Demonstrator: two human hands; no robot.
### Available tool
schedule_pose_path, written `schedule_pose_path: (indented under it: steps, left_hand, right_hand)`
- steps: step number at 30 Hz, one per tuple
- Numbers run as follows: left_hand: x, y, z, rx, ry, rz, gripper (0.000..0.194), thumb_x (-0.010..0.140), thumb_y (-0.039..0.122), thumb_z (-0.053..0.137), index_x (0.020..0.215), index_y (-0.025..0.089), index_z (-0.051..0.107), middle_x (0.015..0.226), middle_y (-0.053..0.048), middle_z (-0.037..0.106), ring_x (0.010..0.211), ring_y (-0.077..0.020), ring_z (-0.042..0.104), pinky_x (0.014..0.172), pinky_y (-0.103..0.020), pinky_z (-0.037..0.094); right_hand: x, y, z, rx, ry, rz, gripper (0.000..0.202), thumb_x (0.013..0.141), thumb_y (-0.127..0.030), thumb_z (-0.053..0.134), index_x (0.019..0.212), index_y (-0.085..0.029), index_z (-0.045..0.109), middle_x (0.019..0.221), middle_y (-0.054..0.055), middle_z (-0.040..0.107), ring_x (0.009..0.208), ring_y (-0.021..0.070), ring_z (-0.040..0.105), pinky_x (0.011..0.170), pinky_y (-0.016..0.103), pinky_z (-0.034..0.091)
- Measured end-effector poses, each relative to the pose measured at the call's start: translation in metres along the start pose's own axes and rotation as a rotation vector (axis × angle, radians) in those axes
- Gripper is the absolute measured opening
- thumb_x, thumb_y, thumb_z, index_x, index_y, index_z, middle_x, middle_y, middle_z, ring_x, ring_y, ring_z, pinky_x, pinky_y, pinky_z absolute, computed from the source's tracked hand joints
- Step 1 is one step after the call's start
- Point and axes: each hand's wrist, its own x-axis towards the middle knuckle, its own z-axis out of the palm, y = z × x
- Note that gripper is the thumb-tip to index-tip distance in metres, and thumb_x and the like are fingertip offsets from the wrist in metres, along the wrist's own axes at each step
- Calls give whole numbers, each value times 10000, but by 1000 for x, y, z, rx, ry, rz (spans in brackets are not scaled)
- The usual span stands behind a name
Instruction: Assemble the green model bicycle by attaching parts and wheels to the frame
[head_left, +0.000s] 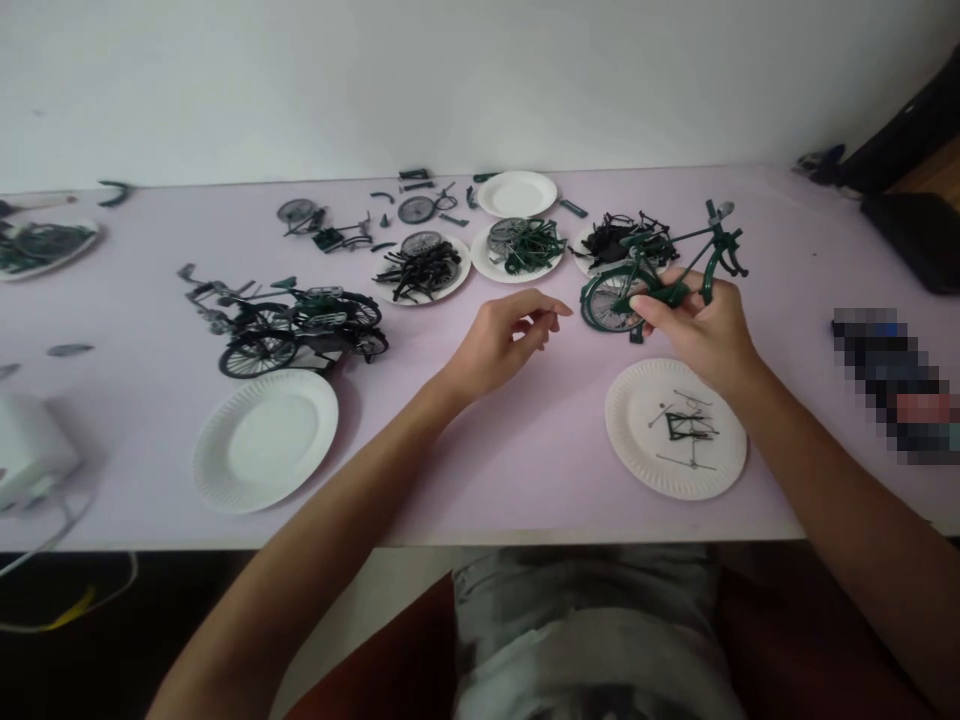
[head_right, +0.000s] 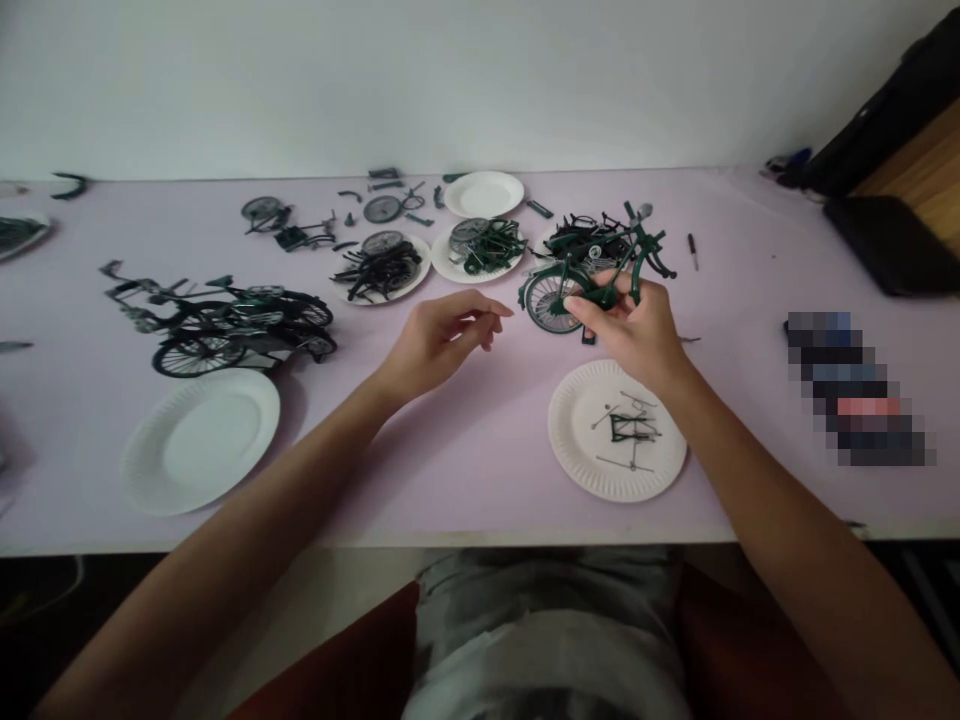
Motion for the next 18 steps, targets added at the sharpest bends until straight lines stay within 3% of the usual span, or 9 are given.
schedule_pose_path:
  steps: [4, 11, 18]
  left_hand:
    - [-5, -10, 6, -101, 67, -72, 237, 998, 244, 577, 1124, 179, 766, 901, -57, 678, 671, -102, 635, 601, -220, 564]
    - [-10, -12, 13, -199, 145, -130, 137, 943, 231, 706, 995, 193, 827, 842, -42, 671, 621, -88, 624, 545, -212, 558]
    - [-10, -10, 22, -290, 185, -29, 115, 921, 180, 736, 965, 211, 837, 886, -29, 673, 671, -74, 645, 585, -204, 611]
  right_hand:
    - [-6, -8, 4, -19, -26, 59, 149, 765, -296, 852, 854, -243, 744, 909, 34, 747, 693, 182, 680, 629, 334, 598]
    - [-10, -8, 6, -29, -29, 66, 160, 774, -298, 855, 880, -238, 752, 905, 21, 754, 745, 191, 695, 701, 352, 617]
    - [-8, -8, 5, -50, -5, 58, 157, 772, -289, 863, 897, -237, 784, 890, 29, 770, 761, 208, 714, 712, 364, 636]
